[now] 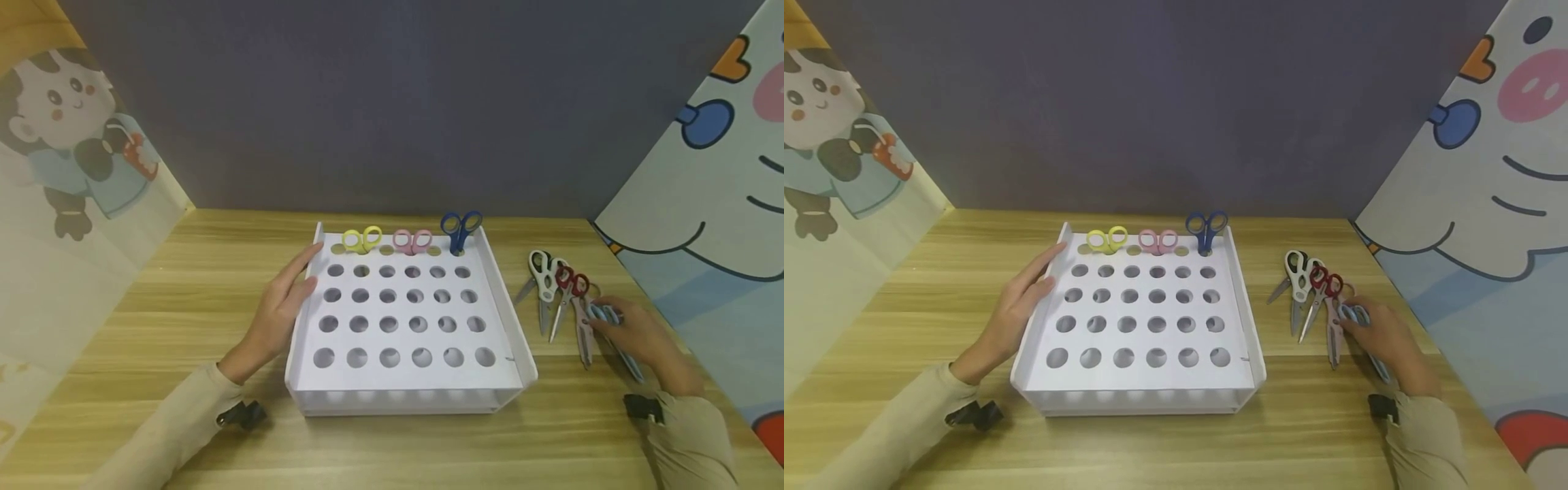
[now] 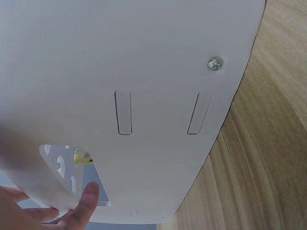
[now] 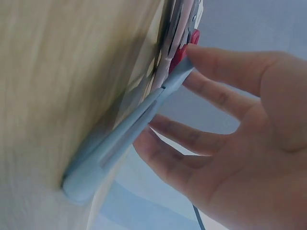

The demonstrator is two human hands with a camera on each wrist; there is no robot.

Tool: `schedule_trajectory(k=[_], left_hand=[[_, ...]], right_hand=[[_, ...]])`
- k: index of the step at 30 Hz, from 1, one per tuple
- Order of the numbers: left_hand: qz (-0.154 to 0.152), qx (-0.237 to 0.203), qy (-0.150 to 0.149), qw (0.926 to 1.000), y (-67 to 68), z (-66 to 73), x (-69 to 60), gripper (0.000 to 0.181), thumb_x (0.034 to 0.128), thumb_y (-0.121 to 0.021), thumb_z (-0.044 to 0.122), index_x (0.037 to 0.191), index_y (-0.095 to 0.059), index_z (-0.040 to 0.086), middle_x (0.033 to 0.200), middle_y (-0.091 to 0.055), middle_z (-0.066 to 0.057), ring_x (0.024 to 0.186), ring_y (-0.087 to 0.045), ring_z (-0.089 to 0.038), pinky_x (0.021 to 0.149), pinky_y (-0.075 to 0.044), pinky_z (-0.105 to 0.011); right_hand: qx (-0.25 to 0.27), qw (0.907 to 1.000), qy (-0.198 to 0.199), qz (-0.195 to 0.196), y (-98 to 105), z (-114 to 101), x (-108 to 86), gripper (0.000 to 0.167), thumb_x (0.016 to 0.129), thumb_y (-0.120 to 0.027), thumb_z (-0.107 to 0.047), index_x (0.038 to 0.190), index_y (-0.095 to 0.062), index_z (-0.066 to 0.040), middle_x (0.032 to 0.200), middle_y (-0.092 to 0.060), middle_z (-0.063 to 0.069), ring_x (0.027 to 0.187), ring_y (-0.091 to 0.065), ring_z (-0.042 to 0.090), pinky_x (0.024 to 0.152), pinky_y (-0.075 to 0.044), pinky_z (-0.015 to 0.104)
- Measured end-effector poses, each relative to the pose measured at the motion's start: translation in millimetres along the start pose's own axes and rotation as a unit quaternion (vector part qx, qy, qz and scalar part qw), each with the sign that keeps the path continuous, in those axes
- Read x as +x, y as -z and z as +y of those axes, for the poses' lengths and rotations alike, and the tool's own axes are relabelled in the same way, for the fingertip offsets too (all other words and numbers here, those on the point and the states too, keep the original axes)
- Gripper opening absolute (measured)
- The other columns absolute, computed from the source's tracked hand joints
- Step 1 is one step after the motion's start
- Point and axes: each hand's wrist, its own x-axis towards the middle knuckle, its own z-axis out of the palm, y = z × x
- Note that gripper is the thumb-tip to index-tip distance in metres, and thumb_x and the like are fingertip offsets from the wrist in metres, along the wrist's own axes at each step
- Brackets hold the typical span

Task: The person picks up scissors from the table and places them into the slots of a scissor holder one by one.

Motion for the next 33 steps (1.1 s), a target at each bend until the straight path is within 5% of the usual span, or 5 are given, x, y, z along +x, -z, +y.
schedule_trajectory(k=[12,19,26,30,33], left_hand=[[0.003,0.002,-0.011,0.9999,0.1,0.5,0.3,0.047,0.1037,-0.045,0.01,0.151,-0.045,0.014,0.155,-0.041,-0.008,0.141,-0.038,-0.023,0.116,-0.029,-0.021],[0.006,0.004,-0.013,0.9999,0.0,0.2,0.2,0.047,0.1035,-0.046,0.009,0.15,-0.045,0.013,0.154,-0.042,-0.008,0.141,-0.038,-0.024,0.117,-0.029,-0.023],[0.007,0.011,-0.011,0.9999,-0.2,-0.5,0.4,0.047,0.1033,-0.046,0.01,0.15,-0.046,0.013,0.154,-0.043,-0.008,0.142,-0.037,-0.024,0.117,-0.028,-0.025],[0.007,0.012,-0.01,0.9999,-0.3,-0.2,0.3,0.047,0.1032,-0.046,0.009,0.15,-0.046,0.013,0.155,-0.042,-0.009,0.142,-0.037,-0.024,0.118,-0.027,-0.025],[0.008,0.012,-0.01,0.9998,-0.6,-0.1,0.4,0.047,0.1032,-0.046,0.009,0.15,-0.046,0.013,0.155,-0.042,-0.009,0.142,-0.036,-0.024,0.118,-0.027,-0.024]], right_hand=[[0.011,0.9976,-0.04,0.055,4,-6,-0.9,0.052,0.1,-0.059,-0.028,0.136,-0.048,0.008,0.11,-0.059,0.042,0.087,-0.063,0.052,0.054,-0.052,0.048],[0.038,0.993,-0.007,0.112,7,-16,-1.5,0.047,0.102,-0.053,-0.021,0.138,-0.044,0.009,0.122,-0.049,0.045,0.097,-0.055,0.064,0.069,-0.05,0.069],[0.049,0.9853,0.012,0.163,8,-26,-1.6,0.045,0.102,-0.054,-0.014,0.139,-0.044,0.009,0.124,-0.047,0.04,0.099,-0.054,0.063,0.074,-0.05,0.069],[0.056,0.9794,0.025,0.193,9,-33,-2.3,0.046,0.101,-0.056,-0.013,0.14,-0.044,0.008,0.122,-0.048,0.037,0.1,-0.054,0.061,0.067,-0.06,0.033],[0.065,0.9748,0.034,0.211,9,-40,-2.7,0.046,0.1,-0.058,-0.011,0.14,-0.045,0.008,0.123,-0.049,0.036,0.103,-0.053,0.059,0.064,-0.043,0.001]])
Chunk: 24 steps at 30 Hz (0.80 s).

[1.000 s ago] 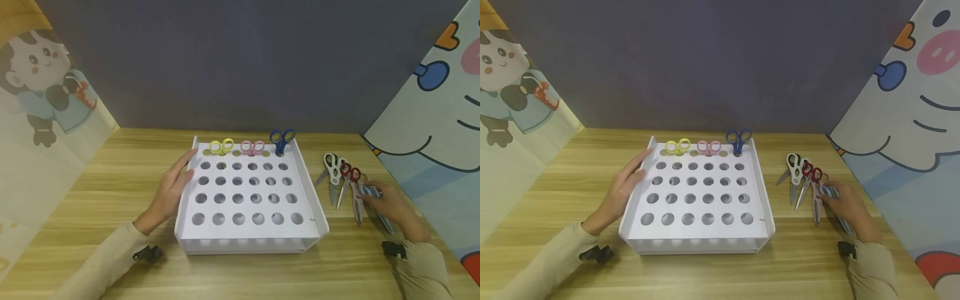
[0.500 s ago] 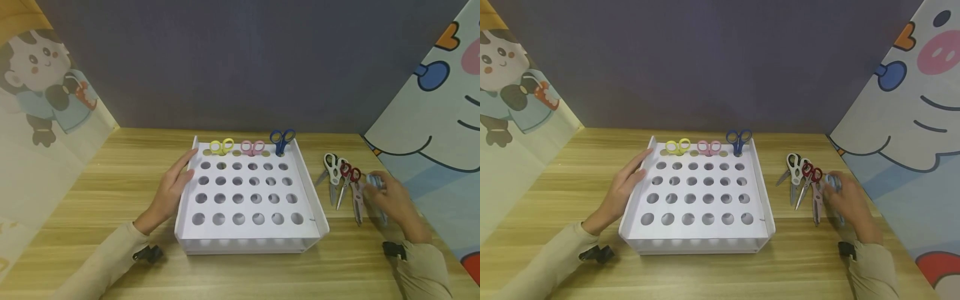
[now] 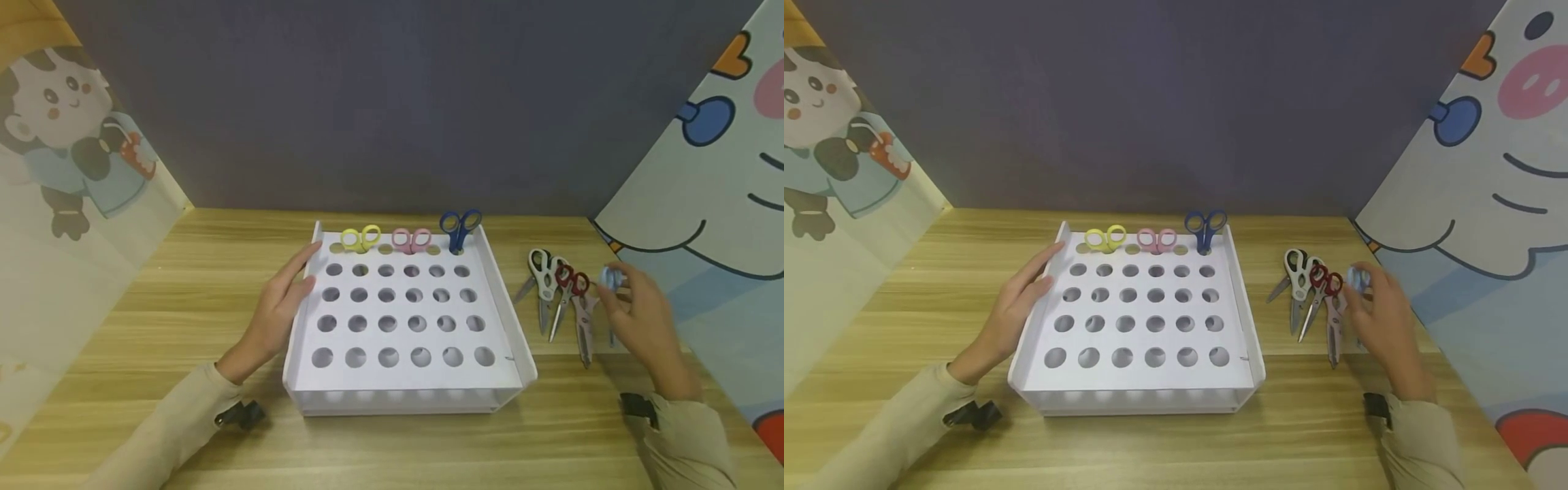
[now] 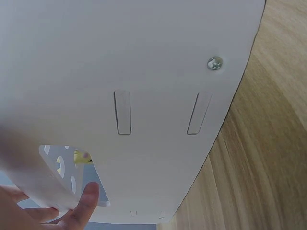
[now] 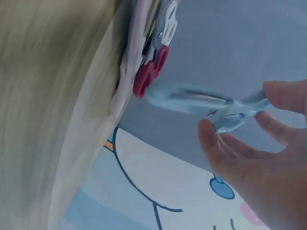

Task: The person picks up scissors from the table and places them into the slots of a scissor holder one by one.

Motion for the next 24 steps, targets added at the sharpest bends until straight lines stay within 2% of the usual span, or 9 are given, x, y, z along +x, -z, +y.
schedule_trajectory(k=[1,3,6,8,11,14,18,21,24], left_hand=[[0.0,-0.001,0.0,1.0,0.0,0.0,-0.1,0.047,0.1032,-0.046,0.009,0.15,-0.046,0.013,0.155,-0.042,-0.009,0.142,-0.037,-0.024,0.117,-0.027,-0.024],[0.001,0.0,-0.001,1.0,0.0,-0.3,-0.3,0.047,0.1031,-0.046,0.009,0.15,-0.046,0.013,0.155,-0.042,-0.009,0.142,-0.037,-0.024,0.118,-0.027,-0.024],[0.0,-0.001,-0.004,1.0,0.1,-0.6,-0.6,0.047,0.1031,-0.046,0.008,0.15,-0.046,0.012,0.155,-0.042,-0.009,0.142,-0.037,-0.024,0.118,-0.027,-0.024],[-0.001,-0.001,-0.005,1.0,0.1,-0.5,-0.7,0.047,0.1031,-0.046,0.008,0.15,-0.045,0.012,0.155,-0.042,-0.009,0.142,-0.037,-0.024,0.118,-0.027,-0.025],[-0.001,-0.002,-0.007,1.0,0.8,-0.6,-0.4,0.047,0.1032,-0.046,0.008,0.15,-0.045,0.013,0.155,-0.041,-0.009,0.142,-0.037,-0.024,0.118,-0.027,-0.026],[-0.001,-0.001,-0.007,1.0,1.5,-0.9,-0.4,0.048,0.1034,-0.045,0.008,0.151,-0.045,0.013,0.155,-0.041,-0.009,0.142,-0.038,-0.024,0.118,-0.028,-0.025],[0.0,0.001,-0.005,1.0,1.5,-1.9,-0.7,0.048,0.1033,-0.046,0.009,0.151,-0.045,0.014,0.156,-0.041,-0.008,0.142,-0.038,-0.024,0.116,-0.03,-0.023],[-0.002,0.0,-0.003,1.0,0.5,-3.0,-0.8,0.048,0.1033,-0.045,0.009,0.151,-0.045,0.014,0.156,-0.041,-0.007,0.141,-0.039,-0.024,0.116,-0.032,-0.025],[-0.003,-0.004,-0.002,1.0,-0.5,-4.1,-0.8,0.048,0.1034,-0.045,0.009,0.151,-0.044,0.014,0.156,-0.04,-0.007,0.14,-0.04,-0.025,0.115,-0.035,-0.033]], right_hand=[[0.007,1.0,0.002,0.006,-1,-2,-0.1,0.047,0.1,-0.058,-0.011,0.14,-0.044,0.008,0.124,-0.049,0.036,0.105,-0.052,0.058,0.066,-0.035,-0.004],[0.02,0.9995,0.014,0.022,-3,-7,-0.2,0.047,0.098,-0.06,-0.009,0.139,-0.045,0.009,0.125,-0.049,0.034,0.106,-0.053,0.054,0.071,-0.034,-0.006],[0.04,0.9975,0.031,0.05,-6,-13,-0.8,0.047,0.097,-0.062,-0.007,0.139,-0.045,0.007,0.127,-0.051,0.03,0.111,-0.057,0.024,0.079,-0.034,-0.006],[0.057,0.9959,0.034,0.061,-7,-17,-1.3,0.048,0.097,-0.062,-0.008,0.14,-0.045,0.005,0.129,-0.051,0.028,0.109,-0.053,0.002,0.083,-0.035,-0.005],[0.086,0.9937,0.031,0.065,-8,-24,-1.9,0.05,0.097,-0.063,-0.009,0.144,-0.045,-0.001,0.133,-0.052,0.022,0.106,-0.045,-0.017,0.088,-0.037,-0.002],[0.109,0.9912,0.037,0.066,-9,-32,-0.3,0.05,0.096,-0.064,-0.006,0.143,-0.046,-0.003,0.129,-0.054,0.008,0.109,-0.048,-0.016,0.091,-0.041,0.002],[0.133,0.9857,0.066,0.08,-11,-43,3.1,0.051,0.09,-0.068,0.006,0.138,-0.049,0.001,0.123,-0.053,-0.008,0.11,-0.054,-0.01,0.093,-0.044,0.006],[0.147,0.9811,0.085,0.092,-9,-54,3.4,0.052,0.086,-0.069,0.011,0.135,-0.052,0.004,0.122,-0.054,-0.009,0.11,-0.056,-0.007,0.094,-0.044,0.007],[0.149,0.979,0.099,0.097,-7,-66,2.4,0.05,0.084,-0.07,0.012,0.132,-0.055,0.004,0.122,-0.057,-0.008,0.111,-0.057,-0.005,0.096,-0.044,0.009]])
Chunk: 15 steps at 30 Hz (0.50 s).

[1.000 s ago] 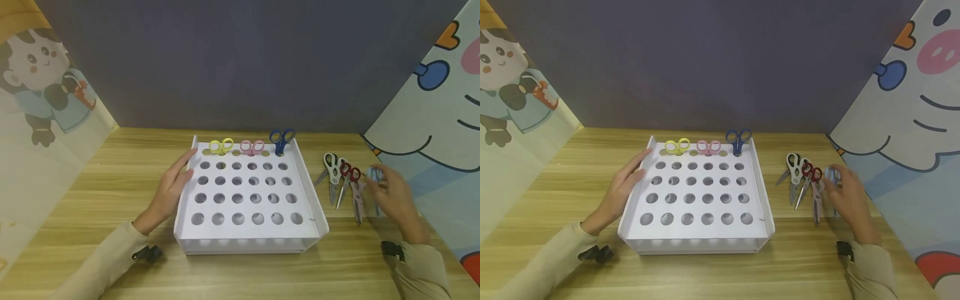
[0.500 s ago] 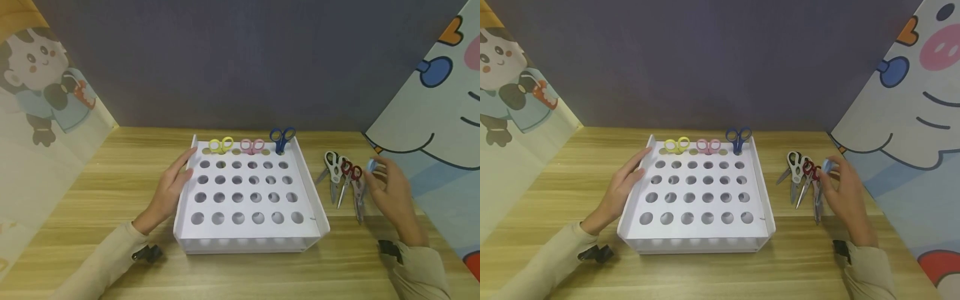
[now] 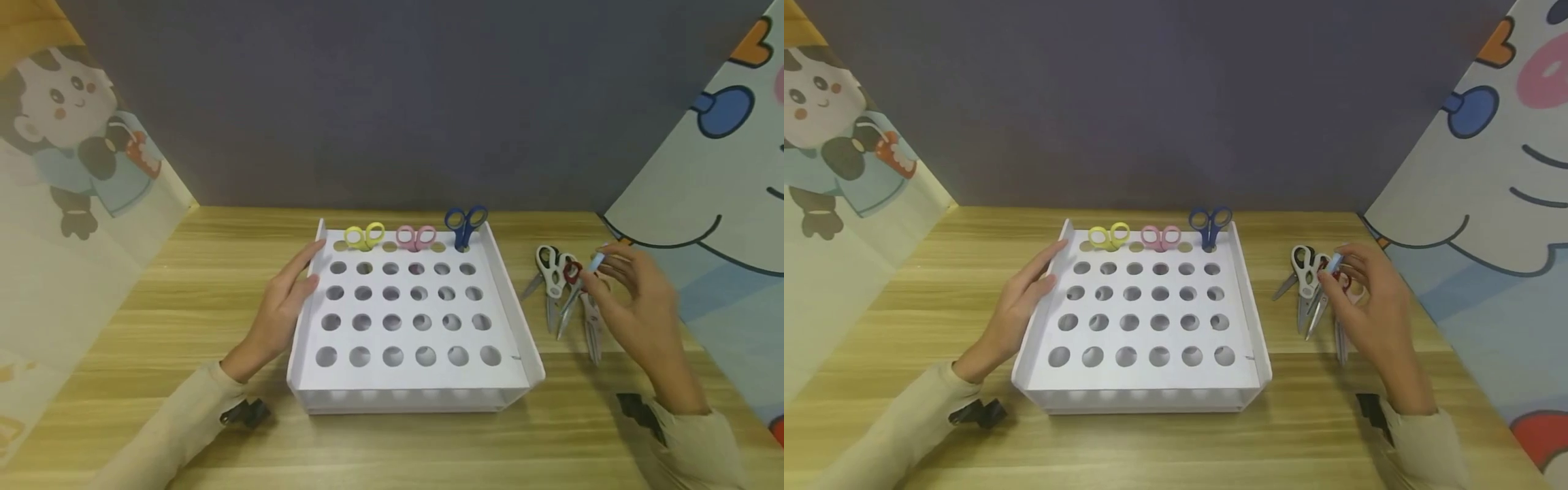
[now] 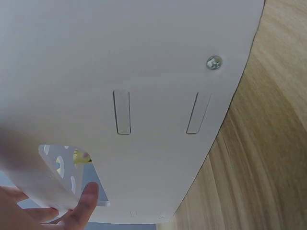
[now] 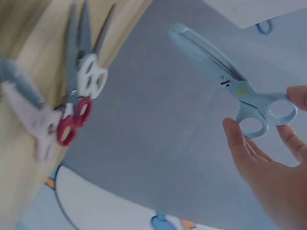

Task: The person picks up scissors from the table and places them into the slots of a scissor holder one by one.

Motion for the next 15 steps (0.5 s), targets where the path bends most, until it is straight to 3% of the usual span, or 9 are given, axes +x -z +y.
schedule_trajectory(k=[5,10,15], left_hand=[[-0.001,-0.002,-0.003,1.0,-1.0,-0.6,0.2,0.048,0.1034,-0.045,0.008,0.151,-0.044,0.012,0.156,-0.04,-0.009,0.14,-0.04,-0.026,0.115,-0.034,-0.04],[-0.001,-0.006,0.0,1.0,-1.1,-0.1,0.0,0.048,0.1035,-0.045,0.008,0.151,-0.044,0.012,0.156,-0.04,-0.009,0.139,-0.04,-0.027,0.114,-0.036,-0.03],[-0.001,-0.008,0.001,1.0,-1.0,0.9,-0.1,0.047,0.1036,-0.045,0.008,0.151,-0.044,0.012,0.156,-0.04,-0.009,0.139,-0.041,-0.027,0.114,-0.037,-0.039]], right_hand=[[-0.003,0.9994,0.034,0.001,0,-18,5.5,0.048,0.081,-0.073,0.01,0.127,-0.061,0.003,0.12,-0.06,-0.008,0.112,-0.06,0.0,0.1,-0.045,0.014],[0.015,0.9972,0.073,0.008,-3,-31,13.7,0.048,0.078,-0.074,0.013,0.123,-0.062,0.007,0.12,-0.062,0.005,0.111,-0.062,0.004,0.099,-0.047,0.018],[0.057,0.9915,0.115,0.019,-7,-56,22.8,0.039,0.083,-0.073,0.007,0.118,-0.06,0.017,0.12,-0.061,0.017,0.111,-0.063,0.009,0.101,-0.048,0.022]])
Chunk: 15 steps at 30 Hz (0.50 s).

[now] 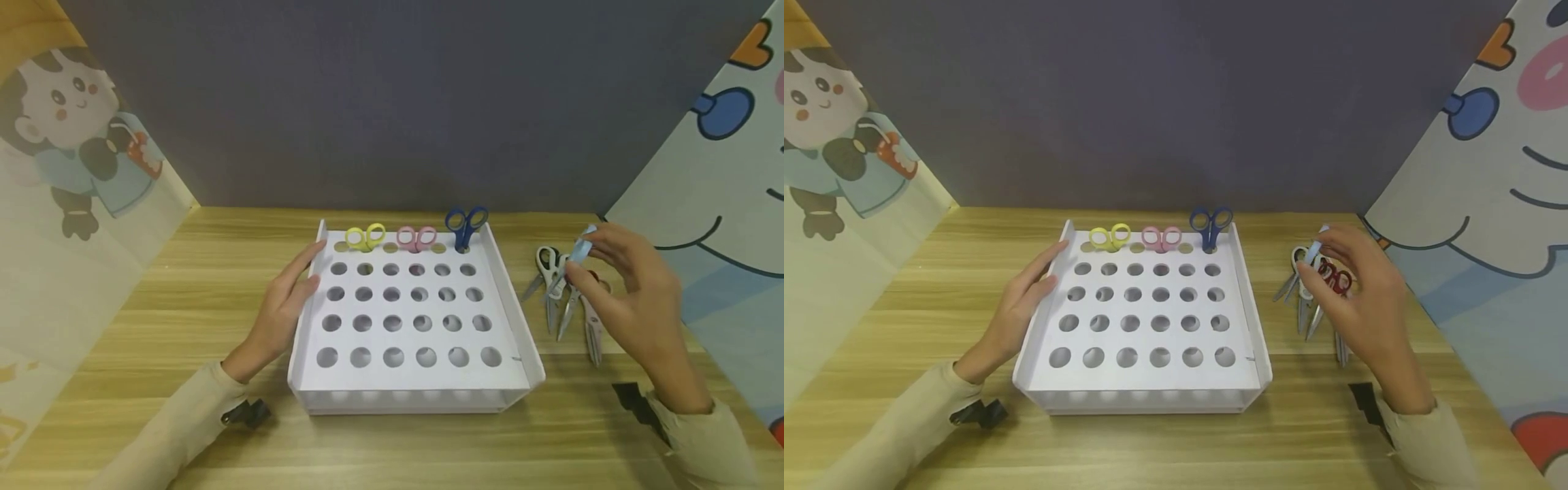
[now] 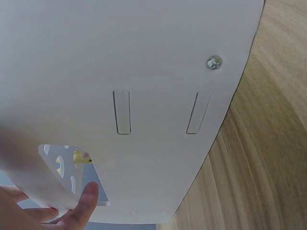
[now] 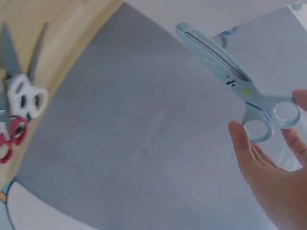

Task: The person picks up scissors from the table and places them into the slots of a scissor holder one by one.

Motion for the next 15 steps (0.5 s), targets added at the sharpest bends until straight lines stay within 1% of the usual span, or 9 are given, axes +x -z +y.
schedule_trajectory(k=[1,2,4,7,9,11,15], left_hand=[[0.0,0.0,0.0,1.0,0.1,0.2,0.0,0.047,0.1035,-0.045,0.008,0.151,-0.044,0.012,0.156,-0.04,-0.009,0.139,-0.041,-0.027,0.114,-0.036,-0.042],[0.001,0.001,0.0,1.0,0.1,0.1,0.0,0.048,0.1035,-0.045,0.008,0.151,-0.044,0.012,0.156,-0.04,-0.009,0.139,-0.041,-0.027,0.114,-0.036,-0.041],[0.001,0.001,0.001,1.0,0.2,0.0,-0.1,0.048,0.1035,-0.045,0.008,0.151,-0.044,0.012,0.156,-0.04,-0.008,0.138,-0.042,-0.027,0.113,-0.038,-0.034],[0.001,-0.002,0.003,1.0,0.3,-0.3,-0.1,0.048,0.1035,-0.045,0.008,0.151,-0.044,0.013,0.156,-0.04,-0.008,0.136,-0.043,-0.027,0.109,-0.04,-0.022],[0.001,-0.002,0.004,1.0,0.3,-0.1,-0.2,0.048,0.1036,-0.045,0.009,0.151,-0.044,0.014,0.156,-0.04,-0.008,0.136,-0.044,-0.027,0.107,-0.04,-0.019],[0.001,-0.002,0.004,1.0,0.2,-0.1,0.0,0.048,0.1036,-0.045,0.009,0.151,-0.044,0.014,0.156,-0.04,-0.008,0.137,-0.043,-0.026,0.109,-0.039,-0.022],[0.002,0.001,0.002,1.0,0.0,0.0,0.6,0.048,0.1035,-0.045,0.009,0.151,-0.045,0.014,0.155,-0.041,-0.008,0.14,-0.04,-0.024,0.116,-0.033,-0.035]], right_hand=[[0.01,0.9999,0.009,0.002,-1,-5,3.4,0.038,0.084,-0.073,0.005,0.116,-0.059,0.018,0.12,-0.061,0.02,0.11,-0.063,0.011,0.101,-0.048,0.023],[0.019,0.9997,0.017,0.005,-3,-10,6.9,0.037,0.085,-0.073,0.003,0.115,-0.059,0.019,0.119,-0.061,0.022,0.11,-0.063,0.013,0.102,-0.048,0.024],[0.038,0.9987,0.033,0.009,-6,-17,13.3,0.036,0.085,-0.072,0.003,0.113,-0.059,0.021,0.118,-0.06,0.026,0.109,-0.063,0.016,0.102,-0.049,0.025],[0.062,0.9966,0.052,0.015,-11,-26,22.4,0.036,0.085,-0.073,0.002,0.111,-0.059,0.022,0.118,-0.06,0.028,0.108,-0.063,0.02,0.101,-0.049,0.026],[0.089,0.9937,0.064,0.022,-15,-32,28.0,0.036,0.084,-0.074,0.002,0.109,-0.059,0.024,0.117,-0.061,0.028,0.108,-0.063,0.022,0.101,-0.05,0.027],[0.118,0.9899,0.073,0.025,-19,-38,33.4,0.036,0.083,-0.075,0.003,0.107,-0.059,0.024,0.117,-0.062,0.026,0.108,-0.064,0.024,0.101,-0.05,0.027],[0.164,0.9827,0.084,0.023,-27,-47,41.4,0.035,0.082,-0.075,0.006,0.106,-0.058,0.025,0.117,-0.061,0.027,0.109,-0.065,0.024,0.1,-0.051,0.028]])
